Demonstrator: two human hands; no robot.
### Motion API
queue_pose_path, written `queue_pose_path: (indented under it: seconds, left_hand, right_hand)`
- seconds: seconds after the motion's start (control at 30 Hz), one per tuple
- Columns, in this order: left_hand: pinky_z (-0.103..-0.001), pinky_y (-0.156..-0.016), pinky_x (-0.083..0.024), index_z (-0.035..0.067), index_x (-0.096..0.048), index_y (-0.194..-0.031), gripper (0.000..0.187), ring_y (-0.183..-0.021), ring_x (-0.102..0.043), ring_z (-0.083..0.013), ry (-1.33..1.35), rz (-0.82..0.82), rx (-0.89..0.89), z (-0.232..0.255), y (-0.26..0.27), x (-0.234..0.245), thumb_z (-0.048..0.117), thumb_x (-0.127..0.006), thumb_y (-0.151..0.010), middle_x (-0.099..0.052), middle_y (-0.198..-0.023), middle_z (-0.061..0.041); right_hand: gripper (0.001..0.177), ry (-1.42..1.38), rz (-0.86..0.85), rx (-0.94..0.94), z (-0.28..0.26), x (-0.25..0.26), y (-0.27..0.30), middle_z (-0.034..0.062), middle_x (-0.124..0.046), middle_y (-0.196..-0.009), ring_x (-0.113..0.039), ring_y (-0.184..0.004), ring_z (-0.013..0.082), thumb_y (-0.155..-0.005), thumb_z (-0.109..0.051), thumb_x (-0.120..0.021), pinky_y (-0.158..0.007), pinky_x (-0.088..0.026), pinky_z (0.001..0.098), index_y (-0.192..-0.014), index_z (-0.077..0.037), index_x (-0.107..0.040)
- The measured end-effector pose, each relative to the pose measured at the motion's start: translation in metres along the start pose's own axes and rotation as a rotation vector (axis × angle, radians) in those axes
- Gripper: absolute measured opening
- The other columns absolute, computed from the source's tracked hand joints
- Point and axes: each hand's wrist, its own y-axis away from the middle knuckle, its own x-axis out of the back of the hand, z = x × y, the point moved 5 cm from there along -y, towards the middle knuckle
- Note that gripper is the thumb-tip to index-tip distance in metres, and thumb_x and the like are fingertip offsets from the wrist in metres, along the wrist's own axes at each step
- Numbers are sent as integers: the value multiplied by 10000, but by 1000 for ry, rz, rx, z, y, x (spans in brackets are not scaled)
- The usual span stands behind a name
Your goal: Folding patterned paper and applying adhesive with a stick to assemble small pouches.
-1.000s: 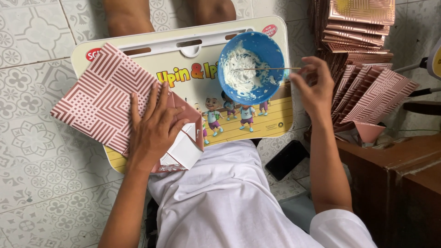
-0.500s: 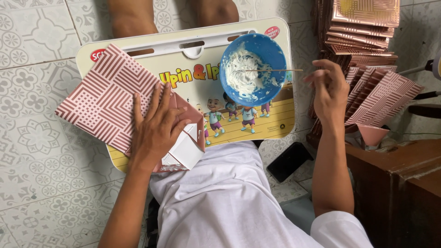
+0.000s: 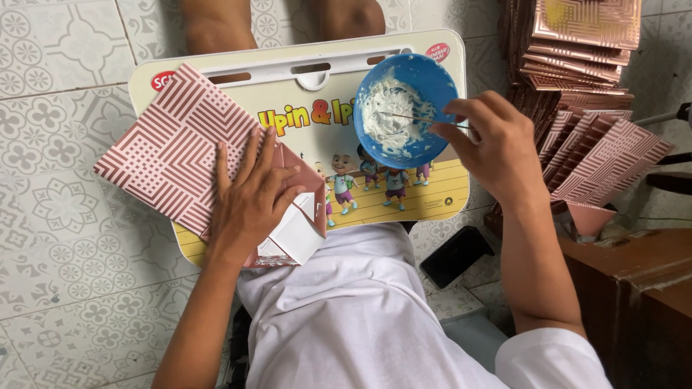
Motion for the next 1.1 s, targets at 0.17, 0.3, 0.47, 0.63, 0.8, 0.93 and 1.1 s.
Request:
queue_pose_path:
  seconds: [0.17,0.3,0.47,0.63,0.8,0.93,1.1]
  left_hand:
    - [-680,-1208,-143,226,-636,-1205,335,-1529,-390,-350,-9,-3,0,-2,2,-2,518,-604,-1044,-475,-1631,-156]
    - [-664,-1216,-134,227,-642,-1188,340,-1527,-398,-342,0,4,9,-1,1,0,531,-604,-1041,-487,-1625,-152]
    - [-661,-1215,-140,220,-642,-1176,331,-1523,-404,-343,5,14,9,-2,1,0,524,-605,-1049,-485,-1624,-151]
    - [-657,-1215,-145,217,-642,-1176,328,-1520,-412,-347,-5,20,8,-1,0,2,520,-602,-1054,-492,-1621,-155]
    - [-649,-1222,-129,226,-635,-1183,331,-1529,-396,-336,-8,10,8,0,-1,3,527,-597,-1053,-478,-1631,-148]
    - [-653,-1223,-121,236,-629,-1185,331,-1530,-392,-333,-6,19,14,0,0,3,536,-602,-1049,-483,-1626,-144]
    - [-679,-1216,-104,210,-634,-1181,397,-1542,-360,-351,58,3,8,1,0,9,569,-642,-1010,-475,-1619,-180]
  right_hand:
    - [139,155,-57,64,-25,-5,-11,168,-672,-831,-677,-684,281,-966,-24,-809,-590,-539,328,-1096,20,-789]
    - [95,294,-118,82,1,-14,2,82,-659,-833,-656,-756,210,-1056,-115,-713,-673,-544,277,-1100,-67,-783]
    - [92,436,-125,76,1,9,7,60,-651,-850,-650,-806,192,-1084,-145,-717,-725,-541,267,-1106,-81,-780]
    - [91,443,-138,66,-8,3,6,33,-665,-802,-657,-793,172,-1067,-176,-738,-746,-529,255,-1042,-109,-795]
    - [83,198,-88,23,-7,2,9,101,-620,-825,-596,-759,233,-1029,-38,-741,-671,-511,322,-1094,-1,-777]
    - [84,85,-49,-9,2,4,21,109,-614,-840,-581,-756,236,-1034,-14,-735,-661,-488,327,-1104,16,-769]
    - [127,-203,95,-120,3,11,44,127,-553,-773,-447,-607,205,-1102,-77,-697,-560,-398,349,-1074,35,-750]
